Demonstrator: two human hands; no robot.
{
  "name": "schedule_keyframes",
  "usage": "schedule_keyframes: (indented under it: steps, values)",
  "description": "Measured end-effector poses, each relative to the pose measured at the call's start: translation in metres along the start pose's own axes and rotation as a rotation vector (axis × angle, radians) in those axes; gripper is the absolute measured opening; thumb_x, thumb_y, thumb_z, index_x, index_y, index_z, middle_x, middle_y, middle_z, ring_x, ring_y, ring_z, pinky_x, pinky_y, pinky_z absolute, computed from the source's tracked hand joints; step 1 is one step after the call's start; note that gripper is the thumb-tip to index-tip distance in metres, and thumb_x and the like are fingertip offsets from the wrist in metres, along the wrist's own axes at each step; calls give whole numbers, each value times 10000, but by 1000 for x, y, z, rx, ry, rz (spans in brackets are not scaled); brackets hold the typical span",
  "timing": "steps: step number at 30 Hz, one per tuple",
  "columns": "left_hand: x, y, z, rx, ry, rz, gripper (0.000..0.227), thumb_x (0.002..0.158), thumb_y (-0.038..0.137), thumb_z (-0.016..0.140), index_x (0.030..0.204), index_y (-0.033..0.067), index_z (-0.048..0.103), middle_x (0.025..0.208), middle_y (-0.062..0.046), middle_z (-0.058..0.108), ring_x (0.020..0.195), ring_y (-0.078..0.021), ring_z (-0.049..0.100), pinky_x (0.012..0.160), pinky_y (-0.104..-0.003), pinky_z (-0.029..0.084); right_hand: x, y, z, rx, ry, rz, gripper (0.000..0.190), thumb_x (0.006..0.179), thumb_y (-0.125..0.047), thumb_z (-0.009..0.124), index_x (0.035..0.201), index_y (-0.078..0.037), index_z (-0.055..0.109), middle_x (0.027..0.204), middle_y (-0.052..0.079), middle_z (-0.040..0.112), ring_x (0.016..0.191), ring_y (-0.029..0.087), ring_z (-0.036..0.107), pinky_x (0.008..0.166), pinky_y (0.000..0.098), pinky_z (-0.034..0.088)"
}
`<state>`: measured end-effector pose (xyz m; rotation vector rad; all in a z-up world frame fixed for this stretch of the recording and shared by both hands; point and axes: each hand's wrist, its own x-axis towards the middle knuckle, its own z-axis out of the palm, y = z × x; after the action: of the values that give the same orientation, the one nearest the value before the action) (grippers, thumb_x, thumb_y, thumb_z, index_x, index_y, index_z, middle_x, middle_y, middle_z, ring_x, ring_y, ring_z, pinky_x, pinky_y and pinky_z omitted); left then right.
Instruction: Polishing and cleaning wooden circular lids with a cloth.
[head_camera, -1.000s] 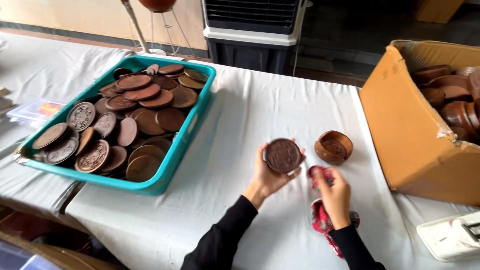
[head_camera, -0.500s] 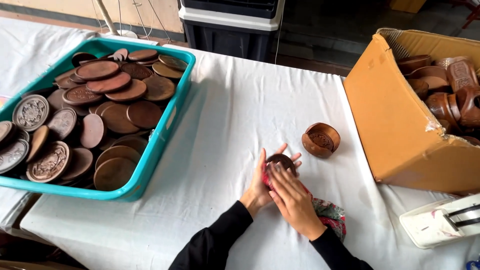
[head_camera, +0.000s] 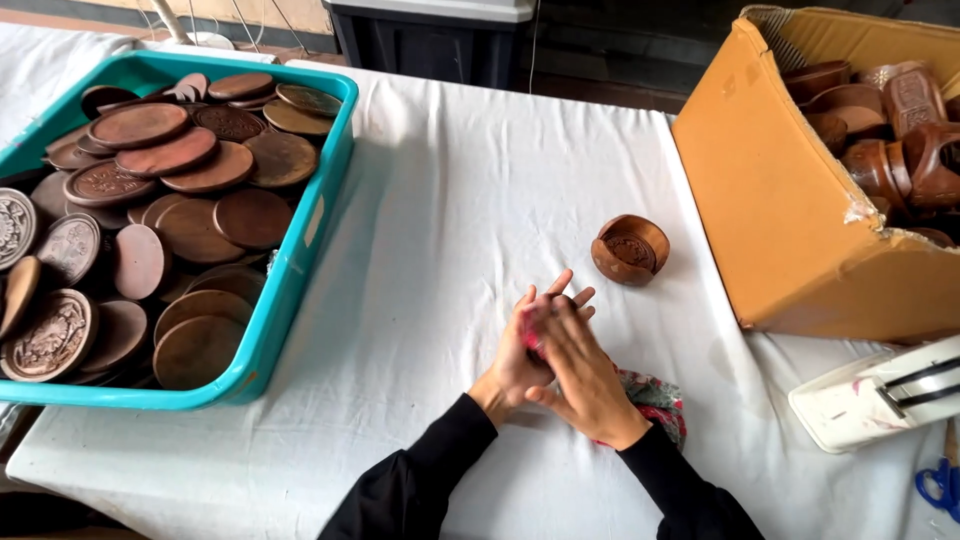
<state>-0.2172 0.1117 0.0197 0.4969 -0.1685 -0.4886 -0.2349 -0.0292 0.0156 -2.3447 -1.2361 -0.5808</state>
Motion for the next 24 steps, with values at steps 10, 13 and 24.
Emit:
schedule_keyframes:
  steps: [10, 13, 24]
  values:
    - [0, 3, -8, -8, -120, 59, 699, 1037, 592, 351, 1625, 215, 322, 1613, -96, 417, 1486, -275, 375, 1233, -497, 321, -4, 7, -4, -329, -108, 13, 879, 998, -705, 219, 1622, -87, 184, 1702, 98, 181, 1581, 303, 130, 1267, 597, 65]
    - [6, -9, -9, 70, -19, -12, 714, 1021, 621, 344, 1613, 222, 340, 1616, -65, 430, 1480, -247, 412, 1220, -464, 346, -1, 12, -8, -202, 0, 208, 940, 982, -714, 177, 1630, -34, 139, 1704, 171, 147, 1574, 364, 100, 1226, 660, 29]
    - [2, 21, -14, -87, -126, 166, 700, 1058, 642, 325, 1657, 283, 273, 1595, -87, 455, 1379, -240, 479, 1191, -447, 388, -13, 13, 6, -299, -175, 12, 1028, 891, -801, 143, 1630, -87, 111, 1717, 103, 132, 1588, 320, 94, 1263, 604, 90]
